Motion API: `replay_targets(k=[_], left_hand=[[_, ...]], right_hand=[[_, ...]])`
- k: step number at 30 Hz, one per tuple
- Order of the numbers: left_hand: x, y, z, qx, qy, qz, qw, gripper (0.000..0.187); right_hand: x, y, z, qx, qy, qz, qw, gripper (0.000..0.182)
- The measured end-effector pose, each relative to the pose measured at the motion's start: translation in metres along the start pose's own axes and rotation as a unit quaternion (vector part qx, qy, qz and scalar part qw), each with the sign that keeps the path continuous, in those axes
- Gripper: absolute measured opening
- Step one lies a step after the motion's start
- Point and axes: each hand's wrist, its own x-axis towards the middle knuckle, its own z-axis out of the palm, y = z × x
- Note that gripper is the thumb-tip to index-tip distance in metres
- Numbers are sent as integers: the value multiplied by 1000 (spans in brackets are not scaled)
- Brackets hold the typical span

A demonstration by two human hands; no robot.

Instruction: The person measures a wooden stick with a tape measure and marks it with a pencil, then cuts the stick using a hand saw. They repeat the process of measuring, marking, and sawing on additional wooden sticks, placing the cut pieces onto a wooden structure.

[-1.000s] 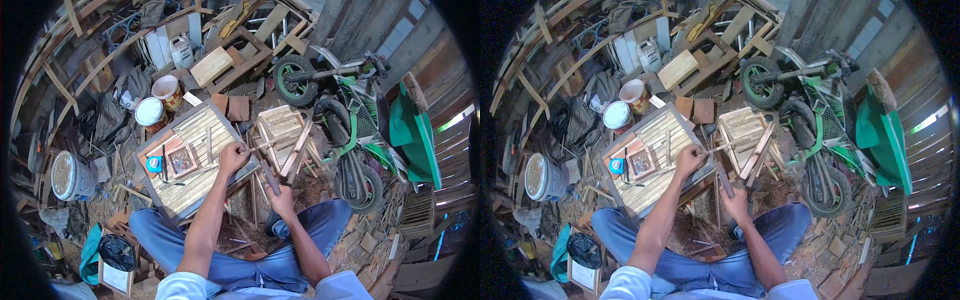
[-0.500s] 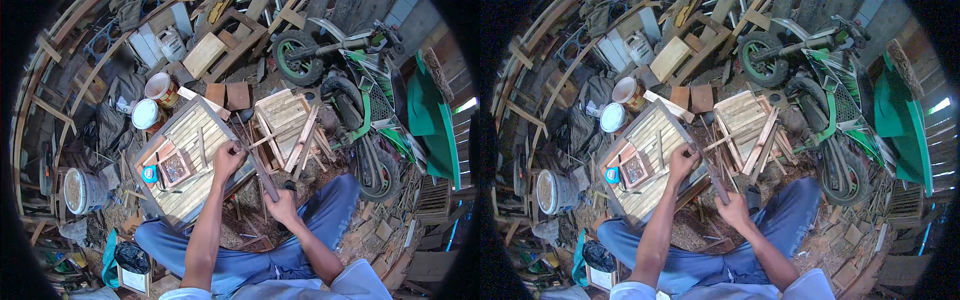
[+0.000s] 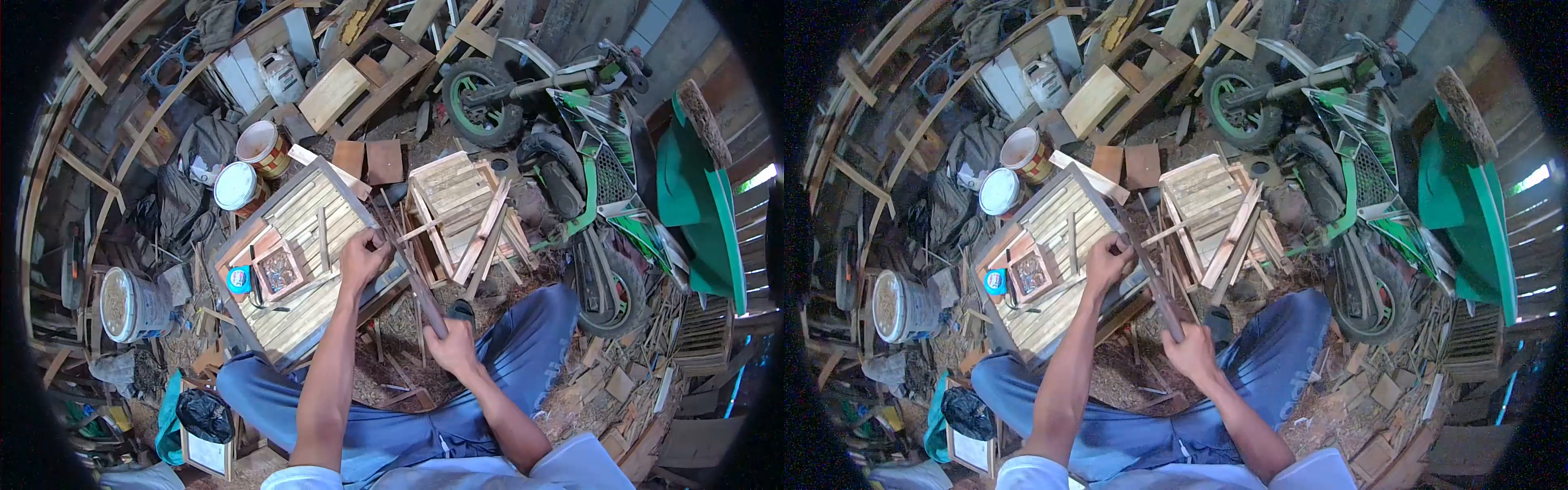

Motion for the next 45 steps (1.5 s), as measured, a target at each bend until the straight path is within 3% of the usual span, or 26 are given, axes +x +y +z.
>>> replay_targets(k=[4,13,20,24,26,29,32,36,38,41,45], left_hand=[[-1,-3,-2,-16,-5,-2,1000,23],[-3,-1,-4,-25,16,18,999,23],[-5,6,-6,-11,23,6,1000,17],[-4,5,-7,-20,29,19,999,16],[-5,11,-11,-21,27,15,999,17],[-4,5,-7,-6,36,38,999,17],[-6,11,-9,0,25,2,1000,18],[-6,2,-2,-7,49,42,998,21],[-5,0,-3,-11,35,44,998,21],[-4,4,-6,-23,12,25,999,21],[-5,9,-8,-17,43,35,998,21]], right_hand=[[13,-9,4,4,-6,7,1000,30],[-35,8,-15,-9,-3,28,1000,29],[41,-18,18,-36,17,-39,998,32],[5,-9,8,-13,33,-51,998,30],[-31,22,0,-24,18,-19,999,28],[-65,17,-20,-70,9,79,994,26],[-38,7,-10,-57,12,6,998,27],[37,-22,22,-23,54,-40,997,31],[38,-30,19,-19,25,-16,999,31],[-4,-4,7,-43,30,-55,997,31],[-59,-2,-20,-66,-9,83,994,30]])
